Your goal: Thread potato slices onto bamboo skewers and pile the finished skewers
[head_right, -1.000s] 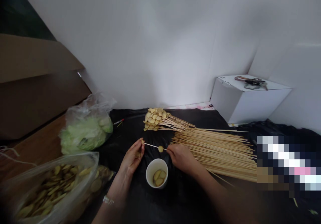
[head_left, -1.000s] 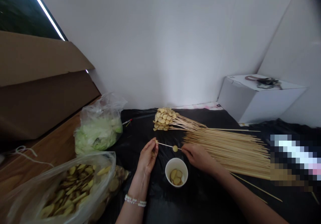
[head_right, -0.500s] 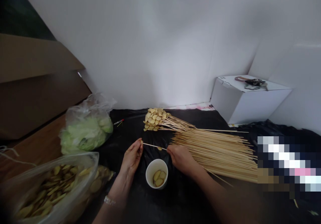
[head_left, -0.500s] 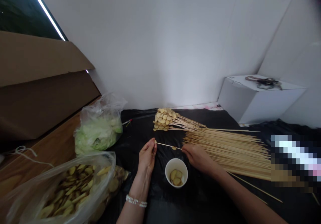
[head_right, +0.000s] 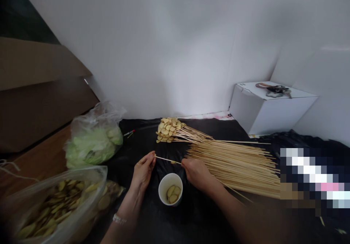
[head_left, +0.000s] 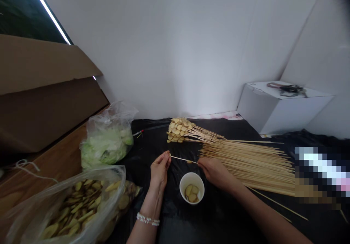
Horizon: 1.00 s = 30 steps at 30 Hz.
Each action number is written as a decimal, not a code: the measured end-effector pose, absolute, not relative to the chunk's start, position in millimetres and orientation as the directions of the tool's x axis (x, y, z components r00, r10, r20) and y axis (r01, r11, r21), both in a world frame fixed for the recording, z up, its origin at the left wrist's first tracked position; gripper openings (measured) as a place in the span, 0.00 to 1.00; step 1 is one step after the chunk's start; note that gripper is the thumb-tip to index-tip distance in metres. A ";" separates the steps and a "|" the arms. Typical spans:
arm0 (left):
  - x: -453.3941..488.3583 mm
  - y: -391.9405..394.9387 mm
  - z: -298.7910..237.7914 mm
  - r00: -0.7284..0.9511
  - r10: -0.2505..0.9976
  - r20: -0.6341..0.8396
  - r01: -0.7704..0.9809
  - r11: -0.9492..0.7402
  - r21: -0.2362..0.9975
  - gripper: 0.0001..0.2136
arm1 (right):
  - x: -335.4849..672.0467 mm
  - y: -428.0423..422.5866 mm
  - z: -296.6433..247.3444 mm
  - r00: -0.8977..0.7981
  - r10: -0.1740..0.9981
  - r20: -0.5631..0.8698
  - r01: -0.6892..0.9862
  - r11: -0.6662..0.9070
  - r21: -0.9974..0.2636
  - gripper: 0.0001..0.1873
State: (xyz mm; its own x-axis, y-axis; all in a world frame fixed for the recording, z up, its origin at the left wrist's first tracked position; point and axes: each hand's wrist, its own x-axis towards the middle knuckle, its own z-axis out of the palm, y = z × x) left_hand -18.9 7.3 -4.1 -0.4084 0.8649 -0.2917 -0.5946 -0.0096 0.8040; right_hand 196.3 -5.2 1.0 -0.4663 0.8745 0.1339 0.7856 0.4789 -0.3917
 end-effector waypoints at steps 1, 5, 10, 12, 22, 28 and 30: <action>-18.8 7.4 -4.2 -0.403 0.867 -0.293 -0.595 -0.005 0.804 0.06 | 195.9 -5.4 0.7 -0.466 0.876 0.126 0.789 0.476 -0.388 0.14; -18.6 8.3 -4.6 -0.383 0.872 -0.306 -0.601 0.017 0.799 0.06 | 193.7 -6.7 -0.9 -0.472 0.877 0.091 0.797 0.469 -0.381 0.13; -18.3 8.5 -5.5 -0.377 0.869 -0.320 -0.624 0.017 0.781 0.06 | 190.8 -8.6 -2.0 -0.501 0.861 0.085 0.780 0.492 -0.386 0.14; -18.0 8.2 -5.5 -0.366 0.869 -0.333 -0.638 0.026 0.770 0.06 | 190.6 -8.1 -2.3 -0.485 0.868 0.109 0.777 0.485 -0.400 0.14; -17.0 8.0 -5.2 -0.341 0.866 -0.365 -0.691 0.032 0.722 0.08 | 189.1 -10.2 0.3 -0.463 0.875 0.140 0.752 0.472 -0.460 0.14; -14.6 7.8 -4.0 -0.356 0.862 -0.362 -0.697 0.013 0.717 0.08 | 189.1 -9.2 1.8 -0.483 0.864 0.142 0.698 0.478 -0.533 0.15; -13.6 7.4 -4.3 -0.357 0.862 -0.361 -0.699 0.010 0.715 0.08 | 189.4 -8.2 0.8 -0.461 0.870 0.173 0.706 0.478 -0.523 0.14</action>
State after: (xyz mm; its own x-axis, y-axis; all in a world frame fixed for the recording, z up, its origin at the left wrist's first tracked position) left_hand -13.6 7.4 -4.3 -0.3569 0.8616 -0.3609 -0.6992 0.0099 0.7149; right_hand 189.4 -8.2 0.8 -0.4610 0.8703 0.1732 0.7060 0.4780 -0.5225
